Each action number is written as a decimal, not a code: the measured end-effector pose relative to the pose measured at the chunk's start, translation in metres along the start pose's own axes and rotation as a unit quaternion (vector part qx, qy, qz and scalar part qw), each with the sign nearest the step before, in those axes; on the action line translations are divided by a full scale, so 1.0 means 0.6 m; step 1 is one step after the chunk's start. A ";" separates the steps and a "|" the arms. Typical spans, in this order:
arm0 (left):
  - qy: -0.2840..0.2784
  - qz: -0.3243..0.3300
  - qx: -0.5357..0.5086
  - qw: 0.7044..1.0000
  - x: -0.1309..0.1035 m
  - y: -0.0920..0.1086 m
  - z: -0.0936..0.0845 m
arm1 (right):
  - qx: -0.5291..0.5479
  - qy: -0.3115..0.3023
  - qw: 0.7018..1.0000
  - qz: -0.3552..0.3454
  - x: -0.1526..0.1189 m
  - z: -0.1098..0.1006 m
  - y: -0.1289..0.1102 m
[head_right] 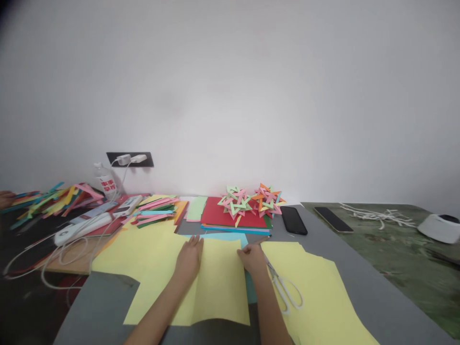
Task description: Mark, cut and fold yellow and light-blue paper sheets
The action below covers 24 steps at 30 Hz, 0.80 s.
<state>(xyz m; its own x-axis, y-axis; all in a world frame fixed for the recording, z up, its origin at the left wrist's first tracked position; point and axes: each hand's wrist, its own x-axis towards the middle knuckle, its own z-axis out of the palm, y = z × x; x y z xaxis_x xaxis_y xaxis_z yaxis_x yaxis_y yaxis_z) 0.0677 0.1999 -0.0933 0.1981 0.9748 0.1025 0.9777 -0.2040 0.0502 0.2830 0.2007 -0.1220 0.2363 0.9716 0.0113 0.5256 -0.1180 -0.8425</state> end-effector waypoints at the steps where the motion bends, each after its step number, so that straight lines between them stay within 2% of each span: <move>1: -0.003 0.003 0.001 1.000 0.000 -0.002 0.000 | -0.007 0.004 1.000 0.000 -0.001 0.000 -0.001; 9: -0.009 0.016 0.006 1.000 -0.004 -0.010 0.005 | -0.041 0.024 0.999 -0.006 -0.008 -0.001 -0.007; 24: -0.012 0.011 0.013 1.000 -0.001 -0.007 0.008 | -0.040 0.011 0.999 -0.003 -0.008 0.001 -0.008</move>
<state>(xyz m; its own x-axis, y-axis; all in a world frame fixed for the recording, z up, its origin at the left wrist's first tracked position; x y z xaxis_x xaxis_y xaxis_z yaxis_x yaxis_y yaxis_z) 0.0640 0.2003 -0.0985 0.2213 0.9720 0.0786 0.9744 -0.2236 0.0218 0.2788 0.1964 -0.1184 0.2513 0.9675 0.0283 0.5910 -0.1302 -0.7961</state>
